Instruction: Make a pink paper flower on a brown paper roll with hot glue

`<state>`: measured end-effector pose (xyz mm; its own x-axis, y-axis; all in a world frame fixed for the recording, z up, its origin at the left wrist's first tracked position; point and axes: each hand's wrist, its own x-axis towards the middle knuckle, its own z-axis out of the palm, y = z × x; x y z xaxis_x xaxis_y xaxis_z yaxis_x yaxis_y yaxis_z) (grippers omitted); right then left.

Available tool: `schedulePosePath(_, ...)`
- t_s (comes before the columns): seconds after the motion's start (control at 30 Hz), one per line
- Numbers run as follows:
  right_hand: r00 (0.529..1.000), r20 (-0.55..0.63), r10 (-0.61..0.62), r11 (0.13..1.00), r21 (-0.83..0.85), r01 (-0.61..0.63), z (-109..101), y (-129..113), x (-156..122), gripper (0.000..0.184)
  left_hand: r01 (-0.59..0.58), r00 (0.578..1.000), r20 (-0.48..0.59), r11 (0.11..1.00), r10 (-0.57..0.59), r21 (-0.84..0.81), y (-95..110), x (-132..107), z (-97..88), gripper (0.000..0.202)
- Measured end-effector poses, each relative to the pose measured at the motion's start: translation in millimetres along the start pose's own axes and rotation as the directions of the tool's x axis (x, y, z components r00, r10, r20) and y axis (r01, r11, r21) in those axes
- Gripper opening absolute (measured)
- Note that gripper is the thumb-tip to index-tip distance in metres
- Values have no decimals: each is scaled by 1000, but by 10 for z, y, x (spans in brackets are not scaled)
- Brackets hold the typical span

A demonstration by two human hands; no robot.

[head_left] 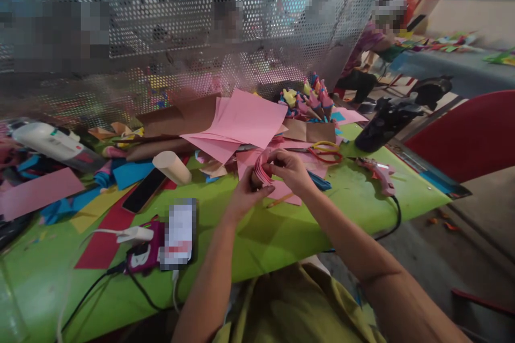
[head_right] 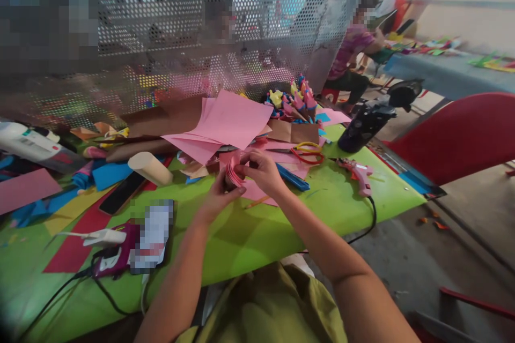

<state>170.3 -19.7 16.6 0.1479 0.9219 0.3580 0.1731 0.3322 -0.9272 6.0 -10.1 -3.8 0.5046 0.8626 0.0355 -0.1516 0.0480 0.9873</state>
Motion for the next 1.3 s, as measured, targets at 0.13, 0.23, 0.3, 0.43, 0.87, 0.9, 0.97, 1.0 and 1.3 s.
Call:
schedulePosePath(0.13, 1000, -28, -13, 1000, -24, 12, -18, 49, -17, 23, -34, 999, 27, 999, 34, 9, 62, -43, -25, 53)
schedulePosePath(0.23, 999, -29, -13, 1000, 10, 14, 25, 99, -36, 26, -25, 1000, 3, 998, 25, 51, 75, -60, -38, 45)
schedulePosePath(0.3, 999, -33, -37, 999, 16, 38, 67, 110, -51, 27, -7, 1000, -13, 997, 8, 73, 63, -58, -36, 42)
schedulePosePath(0.43, 989, -50, -141, 989, -56, 138, 114, 62, -84, 23, -7, 999, -47, 998, 10, 56, 31, -30, -22, 42)
schedulePosePath(0.87, 971, 157, -181, 952, -221, 213, -93, -157, -122, 16, -6, 990, -143, 998, 15, 64, -2, 23, -53, 36)
schedulePosePath(0.9, 962, 203, -184, 945, -233, 230, -97, -153, -124, 16, -9, 989, -144, 998, 17, 55, -6, 23, -55, 36)
schedulePosePath(0.97, 946, 259, -194, 932, -252, 260, -100, -137, -124, 15, -7, 990, -142, 999, 13, 39, -12, 19, -62, 36)
schedulePosePath(1.0, 940, 275, -202, 927, -256, 274, -102, -127, -119, 14, 3, 990, -140, 1000, 1, 28, -10, 15, -64, 37)
schedulePosePath(1.3, 886, 385, -257, 894, -254, 370, -138, -86, -65, 10, 118, 989, -75, 984, -128, -132, 189, -78, 6, 56)
